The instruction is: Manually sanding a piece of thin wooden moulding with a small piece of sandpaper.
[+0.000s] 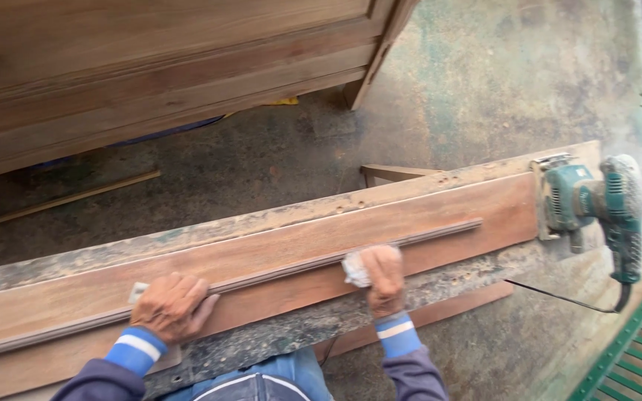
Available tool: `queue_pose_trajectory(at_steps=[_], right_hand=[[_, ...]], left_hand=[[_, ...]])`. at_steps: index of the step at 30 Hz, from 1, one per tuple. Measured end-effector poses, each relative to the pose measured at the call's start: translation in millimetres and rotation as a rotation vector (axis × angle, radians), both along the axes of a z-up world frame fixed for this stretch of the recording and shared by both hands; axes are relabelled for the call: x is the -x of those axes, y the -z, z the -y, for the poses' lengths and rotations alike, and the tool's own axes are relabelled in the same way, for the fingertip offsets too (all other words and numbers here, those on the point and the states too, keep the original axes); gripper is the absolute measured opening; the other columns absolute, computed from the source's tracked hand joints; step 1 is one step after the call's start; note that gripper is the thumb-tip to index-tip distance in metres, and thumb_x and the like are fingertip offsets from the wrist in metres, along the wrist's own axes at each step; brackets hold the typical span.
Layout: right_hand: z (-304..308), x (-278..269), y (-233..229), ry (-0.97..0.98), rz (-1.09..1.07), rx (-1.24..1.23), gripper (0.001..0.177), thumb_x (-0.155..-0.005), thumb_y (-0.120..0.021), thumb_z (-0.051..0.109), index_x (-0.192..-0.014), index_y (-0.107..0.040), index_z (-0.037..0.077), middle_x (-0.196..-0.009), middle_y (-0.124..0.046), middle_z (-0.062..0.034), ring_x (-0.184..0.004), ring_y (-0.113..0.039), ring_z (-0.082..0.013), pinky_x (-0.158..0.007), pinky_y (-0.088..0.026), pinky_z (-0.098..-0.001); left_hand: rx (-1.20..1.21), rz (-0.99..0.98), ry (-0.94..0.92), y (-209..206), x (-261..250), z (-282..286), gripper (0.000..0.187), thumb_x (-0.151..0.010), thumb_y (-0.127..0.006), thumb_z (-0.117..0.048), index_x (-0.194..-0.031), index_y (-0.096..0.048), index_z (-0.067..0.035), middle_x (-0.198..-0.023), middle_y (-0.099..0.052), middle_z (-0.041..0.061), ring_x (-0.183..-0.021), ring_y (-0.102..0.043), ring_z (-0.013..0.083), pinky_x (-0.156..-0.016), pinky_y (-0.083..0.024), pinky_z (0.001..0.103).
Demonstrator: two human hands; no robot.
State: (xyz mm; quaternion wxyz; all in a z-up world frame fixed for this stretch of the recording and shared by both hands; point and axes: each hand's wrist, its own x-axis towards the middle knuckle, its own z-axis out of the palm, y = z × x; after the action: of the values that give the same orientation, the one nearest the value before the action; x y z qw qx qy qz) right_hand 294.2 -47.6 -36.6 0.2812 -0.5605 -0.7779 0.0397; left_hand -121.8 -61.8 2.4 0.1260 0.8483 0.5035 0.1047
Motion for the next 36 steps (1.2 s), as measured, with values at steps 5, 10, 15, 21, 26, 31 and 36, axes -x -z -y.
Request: queue_pose_trajectory(at_steps=[5,10,15,21,26,31,36], right_hand=[[8.4,3.6,40.1,-0.156,-0.036,-0.059,0.033,-0.085,-0.069,0.011,-0.116,-0.073,0.002,-0.111,-0.072,-0.0168,-0.112,-0.069,-0.0347,-0.105,-0.055,-0.0515],[-19.6,-92.8,55.1,-0.022,-0.198,0.008,0.009,-0.096,-0.074,0.020,-0.102,-0.076,0.014,-0.097,-0.074,-0.0034,-0.096,-0.072,-0.0198,-0.087,-0.064,-0.0344],[-36.9,-90.1,34.7,0.103,-0.004,-0.110,0.028,-0.098,-0.073,0.029,-0.113,-0.071,0.005,-0.104,-0.070,-0.0128,-0.106,-0.067,-0.0297,-0.097,-0.060,-0.0442],[1.9,-70.4,78.2,-0.102,-0.011,-0.192,0.038,-0.098,-0.070,0.034,-0.124,-0.069,0.006,-0.120,-0.071,-0.0173,-0.119,-0.067,-0.0341,-0.107,-0.055,-0.0521],[-32.7,-154.7,1.5,0.315,0.011,0.103,0.028,-0.097,-0.064,0.009,-0.123,-0.070,0.005,-0.111,-0.071,-0.0171,-0.102,-0.067,-0.0290,-0.091,-0.057,-0.0444],[-62.4,-104.5,-67.1,0.232,-0.227,0.473,0.027,-0.095,-0.065,0.002,-0.120,-0.072,0.010,-0.105,-0.072,-0.0087,-0.092,-0.068,-0.0195,-0.079,-0.057,-0.0371],[-73.4,-24.1,-12.2,-0.439,-0.139,0.834,0.026,-0.090,-0.071,0.005,-0.111,-0.074,0.020,-0.098,-0.078,-0.0019,-0.088,-0.074,-0.0162,-0.081,-0.062,-0.0334]], left_hand=[[-0.004,-0.126,-0.017,13.7,-4.0,3.8,0.029,-0.081,-0.069,-0.040,-0.083,-0.066,-0.012,-0.071,-0.064,0.008,-0.063,-0.061,0.0246,-0.055,-0.049,0.037],[0.112,-0.224,-0.062,17.0,-6.3,8.5,0.032,-0.082,-0.068,-0.045,-0.085,-0.069,-0.013,-0.075,-0.065,0.007,-0.062,-0.061,0.0231,-0.055,-0.049,0.037],[0.089,-0.208,-0.067,26.7,-2.1,10.6,0.033,-0.080,-0.067,-0.044,-0.087,-0.070,-0.012,-0.075,-0.066,0.007,-0.061,-0.061,0.0232,-0.054,-0.049,0.036],[0.263,-0.327,-0.093,39.4,4.4,14.3,0.040,-0.079,-0.067,-0.051,-0.094,-0.070,-0.014,-0.078,-0.066,0.007,-0.063,-0.061,0.0203,-0.056,-0.050,0.035],[0.020,-0.212,0.006,18.6,-1.4,2.5,0.034,-0.083,-0.066,-0.046,-0.093,-0.067,-0.014,-0.087,-0.066,0.006,-0.072,-0.060,0.0240,-0.059,-0.051,0.038],[-0.107,-0.188,0.040,10.8,2.9,-4.8,0.036,-0.087,-0.065,-0.044,-0.098,-0.066,-0.011,-0.088,-0.062,0.004,-0.073,-0.057,0.0222,-0.060,-0.051,0.036],[-0.133,-0.169,0.114,9.9,4.8,-10.2,0.034,-0.091,-0.064,-0.044,-0.099,-0.064,-0.011,-0.076,-0.056,0.004,-0.069,-0.057,0.0214,-0.060,-0.051,0.036]])
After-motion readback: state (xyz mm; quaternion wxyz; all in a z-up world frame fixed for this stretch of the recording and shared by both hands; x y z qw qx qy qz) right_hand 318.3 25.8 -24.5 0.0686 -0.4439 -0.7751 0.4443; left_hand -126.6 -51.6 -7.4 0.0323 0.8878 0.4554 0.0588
